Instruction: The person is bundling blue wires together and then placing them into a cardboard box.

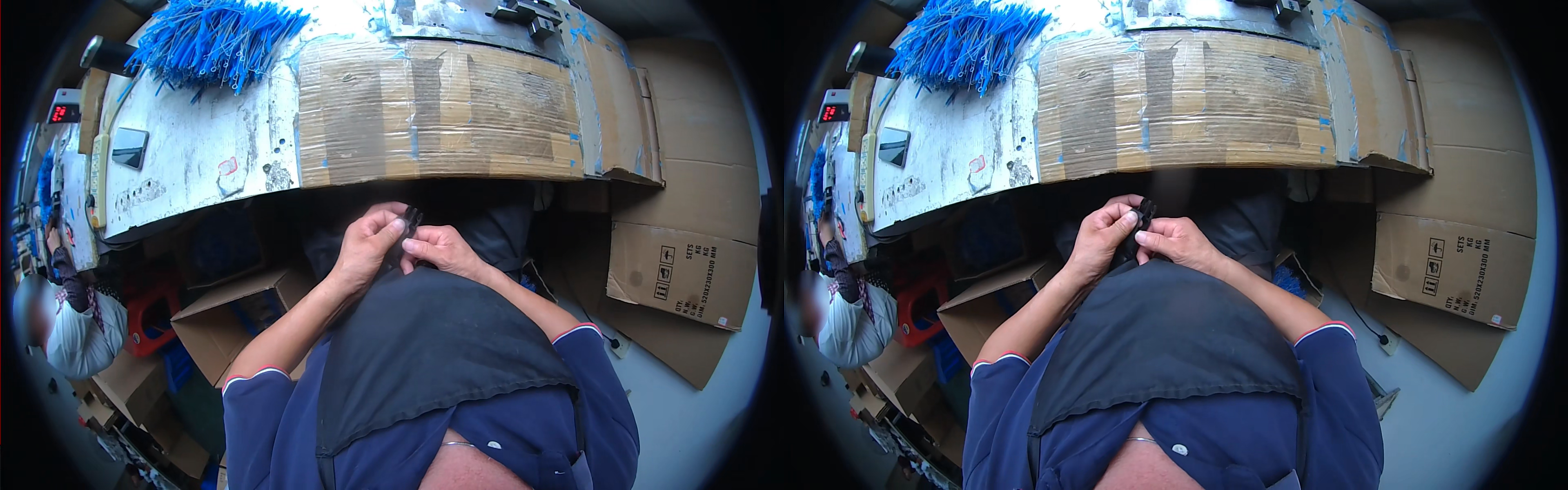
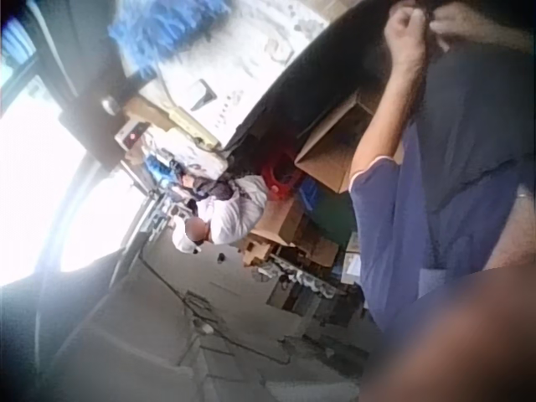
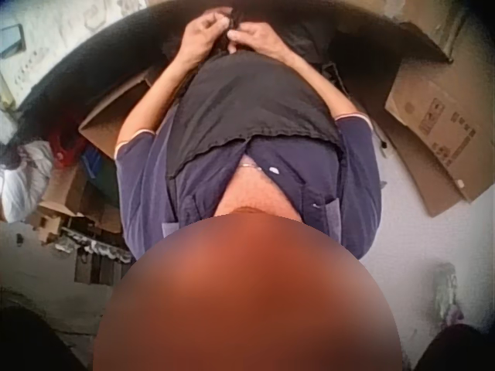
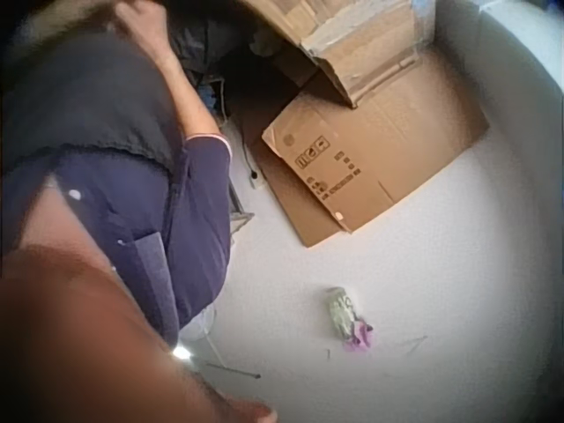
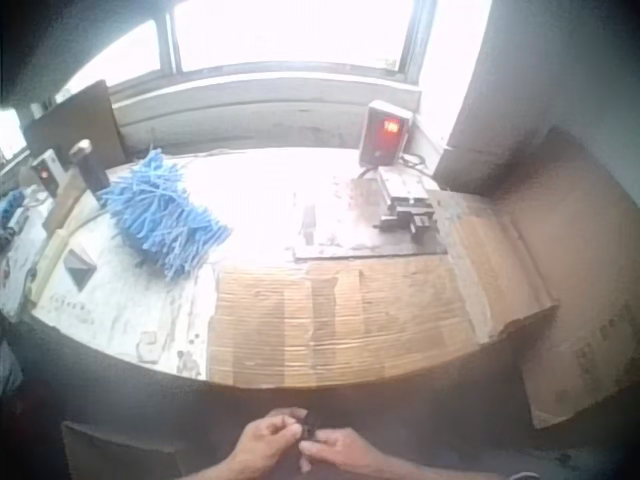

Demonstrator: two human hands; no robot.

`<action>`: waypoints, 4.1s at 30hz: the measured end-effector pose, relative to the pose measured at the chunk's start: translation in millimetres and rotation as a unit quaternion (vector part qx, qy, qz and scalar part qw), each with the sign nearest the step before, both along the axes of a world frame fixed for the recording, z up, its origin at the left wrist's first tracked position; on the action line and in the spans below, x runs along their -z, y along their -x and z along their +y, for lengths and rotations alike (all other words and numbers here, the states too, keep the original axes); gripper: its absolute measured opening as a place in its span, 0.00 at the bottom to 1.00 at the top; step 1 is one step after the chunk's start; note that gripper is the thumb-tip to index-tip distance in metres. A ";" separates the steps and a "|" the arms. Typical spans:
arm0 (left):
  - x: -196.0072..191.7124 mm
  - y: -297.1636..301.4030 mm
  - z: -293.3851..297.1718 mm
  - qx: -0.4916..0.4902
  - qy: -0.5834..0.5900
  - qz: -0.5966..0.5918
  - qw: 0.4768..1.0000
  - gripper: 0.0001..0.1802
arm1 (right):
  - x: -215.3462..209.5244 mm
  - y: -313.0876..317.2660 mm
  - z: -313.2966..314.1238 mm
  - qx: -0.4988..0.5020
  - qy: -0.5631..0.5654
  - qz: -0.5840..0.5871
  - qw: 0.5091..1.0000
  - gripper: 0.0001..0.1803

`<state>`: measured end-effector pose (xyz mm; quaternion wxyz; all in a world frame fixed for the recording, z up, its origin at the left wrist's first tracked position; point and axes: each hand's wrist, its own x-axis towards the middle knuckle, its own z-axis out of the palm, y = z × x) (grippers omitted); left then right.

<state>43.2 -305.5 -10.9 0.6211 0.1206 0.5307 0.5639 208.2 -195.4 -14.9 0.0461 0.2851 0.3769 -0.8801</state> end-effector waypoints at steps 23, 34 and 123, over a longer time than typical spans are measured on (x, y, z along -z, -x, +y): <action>-2.3 -0.5 31.3 0.080 0.027 -0.031 0.996 0.09 | 2.0 -11.4 7.2 0.055 0.057 -0.019 0.997 0.18; 4.4 -4.5 18.4 0.060 0.002 0.048 0.997 0.08 | 0.3 -5.8 -2.9 0.115 -0.004 -0.116 0.987 0.08; -14.6 -1.2 15.0 0.078 -0.009 0.069 0.995 0.08 | 1.9 -4.6 -8.0 -0.014 -0.047 0.018 0.999 0.08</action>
